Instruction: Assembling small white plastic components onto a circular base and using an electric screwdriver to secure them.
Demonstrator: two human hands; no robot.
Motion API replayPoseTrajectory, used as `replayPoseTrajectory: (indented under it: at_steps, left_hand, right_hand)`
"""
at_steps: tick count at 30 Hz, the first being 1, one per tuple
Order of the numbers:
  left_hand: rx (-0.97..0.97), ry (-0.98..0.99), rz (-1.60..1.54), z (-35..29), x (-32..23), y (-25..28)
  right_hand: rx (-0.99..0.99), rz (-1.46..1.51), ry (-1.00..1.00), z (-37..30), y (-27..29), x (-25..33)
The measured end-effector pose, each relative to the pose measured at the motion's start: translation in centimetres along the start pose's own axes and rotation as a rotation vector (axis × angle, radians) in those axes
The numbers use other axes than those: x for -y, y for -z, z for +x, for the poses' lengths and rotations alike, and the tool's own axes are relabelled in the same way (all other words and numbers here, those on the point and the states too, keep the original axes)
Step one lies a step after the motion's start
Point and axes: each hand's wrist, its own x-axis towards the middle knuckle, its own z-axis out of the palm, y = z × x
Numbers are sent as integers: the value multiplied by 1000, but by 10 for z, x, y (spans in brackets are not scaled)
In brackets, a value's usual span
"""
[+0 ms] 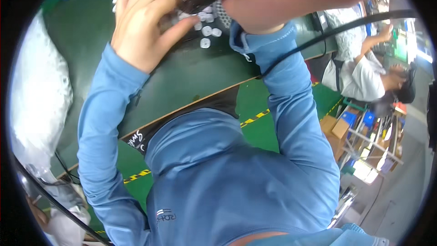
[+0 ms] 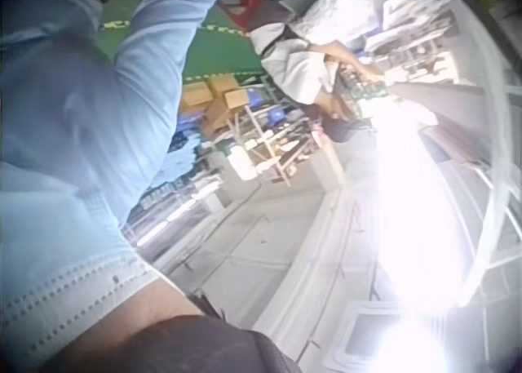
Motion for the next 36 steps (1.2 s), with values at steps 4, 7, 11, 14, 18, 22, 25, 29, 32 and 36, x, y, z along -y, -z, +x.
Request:
replayPoseTrajectory:
  at_steps: [4, 7, 11, 14, 18, 22, 25, 29, 32, 36]
  left_hand:
    - [124, 27, -46, 8, -10, 3]
    - [16, 325, -718, 7, -14, 10]
    - [-121, 373, -927, 3, -13, 16]
    - [-138, 523, -947, 2, -15, 22]
    - [-130, 641, -955, 4, -14, 24]
    - [-77, 694, -983, 8, 0, 25]
    - [-211, 584, -666, 37, 24, 21]
    - [-417, 228, -107, 102, 133, 50]
    - [-43, 49, 819, 109, 142, 50]
    - [-20, 159, 109, 65, 80, 51]
  right_hand:
    - [311, -555, 268, -3, 12, 38]
    - [393, -972, 606, 0, 20, 71]
    - [59, -991, 626, 5, 37, 66]
    - [98, -825, 500, 5, 41, 59]
    - [140, -457, 399, -2, 28, 43]
    - [153, -349, 407, -5, 19, 38]
    - [61, -173, 343, -4, 27, 39]
    - [108, -635, 390, 6, 35, 32]
    - [114, -827, 476, -4, 46, 41]
    - [-37, -837, 392, -7, 36, 37]
